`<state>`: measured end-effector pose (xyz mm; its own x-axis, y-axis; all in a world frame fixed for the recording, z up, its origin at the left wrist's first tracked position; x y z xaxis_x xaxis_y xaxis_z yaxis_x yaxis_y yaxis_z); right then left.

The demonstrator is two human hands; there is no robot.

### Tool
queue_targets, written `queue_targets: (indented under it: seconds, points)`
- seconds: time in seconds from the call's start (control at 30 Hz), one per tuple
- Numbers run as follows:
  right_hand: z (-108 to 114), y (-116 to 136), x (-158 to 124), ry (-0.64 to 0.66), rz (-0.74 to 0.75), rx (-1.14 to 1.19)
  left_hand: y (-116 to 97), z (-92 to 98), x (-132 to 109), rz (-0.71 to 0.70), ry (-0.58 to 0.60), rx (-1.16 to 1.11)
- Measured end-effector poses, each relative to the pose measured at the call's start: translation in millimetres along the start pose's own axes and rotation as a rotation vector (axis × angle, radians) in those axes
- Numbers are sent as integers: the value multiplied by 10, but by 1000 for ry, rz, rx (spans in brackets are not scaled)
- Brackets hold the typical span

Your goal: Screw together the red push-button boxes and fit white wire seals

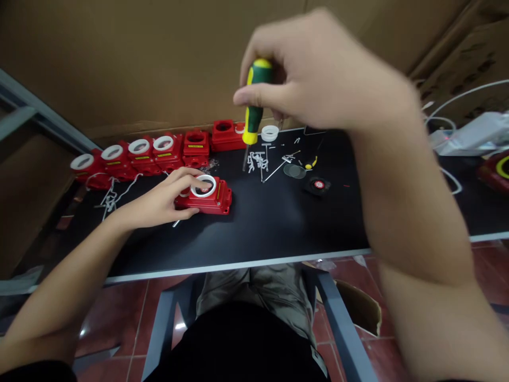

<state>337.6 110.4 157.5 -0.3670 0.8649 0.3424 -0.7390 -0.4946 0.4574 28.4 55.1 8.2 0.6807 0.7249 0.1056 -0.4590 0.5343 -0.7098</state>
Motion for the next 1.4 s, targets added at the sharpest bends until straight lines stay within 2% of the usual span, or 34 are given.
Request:
queue_targets:
  seconds: [0.03, 0.17, 0.27, 0.4, 0.53, 0.67, 0.93, 1.0, 1.07, 1.17, 1.27, 1.4]
  points:
    - [-115, -92, 23, -13, -55, -54, 16, 6, 17, -5, 0, -33]
    - [-715, -526, -40, 83, -148, 36, 107, 39, 91, -2, -28, -206]
    - [-1096, -814, -196, 111, -212, 299, 178, 71, 104, 18, 9, -320]
    - [-1429, -966, -322, 109, -205, 324, 256, 105, 76, 34, 71, -394]
    - [-1599, -954, -376, 124, -195, 216, 303, 91, 84, -20, 5, -313]
    - [-1626, -816, -450, 116, -103, 26, 262, 55, 104, -87, -73, -222]
    - [-1786, -575, -524, 112, 53, -253, 166, 104, 63, -34, -74, -128]
    - [-1753, -562, -506, 95, 72, -282, 160, 103, 60, -33, -71, -131]
    - [-1623, -596, -460, 66, 71, -302, 159, 96, 60, -37, -70, -141]
    - [-1256, -789, -354, -1, 23, -331, 164, 84, 61, -43, -71, -139]
    - [-859, -1141, -251, -54, -49, -344, 169, 73, 65, -61, -66, -143]
    - [-681, -1648, -186, 64, -140, -403, 186, 52, 65, -80, -54, -127]
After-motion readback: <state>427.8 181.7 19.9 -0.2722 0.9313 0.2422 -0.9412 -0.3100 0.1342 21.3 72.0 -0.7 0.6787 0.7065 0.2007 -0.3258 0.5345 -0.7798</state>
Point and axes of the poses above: each hand's wrist, its own x-axis towards the middle knuckle, its own z-axis out of the back of the hand, y = z × x, the point moved 5 cm from there along x, towards the middle knuckle, and after that the axes turned 15 degrees about -x, right-handed, at the moved point
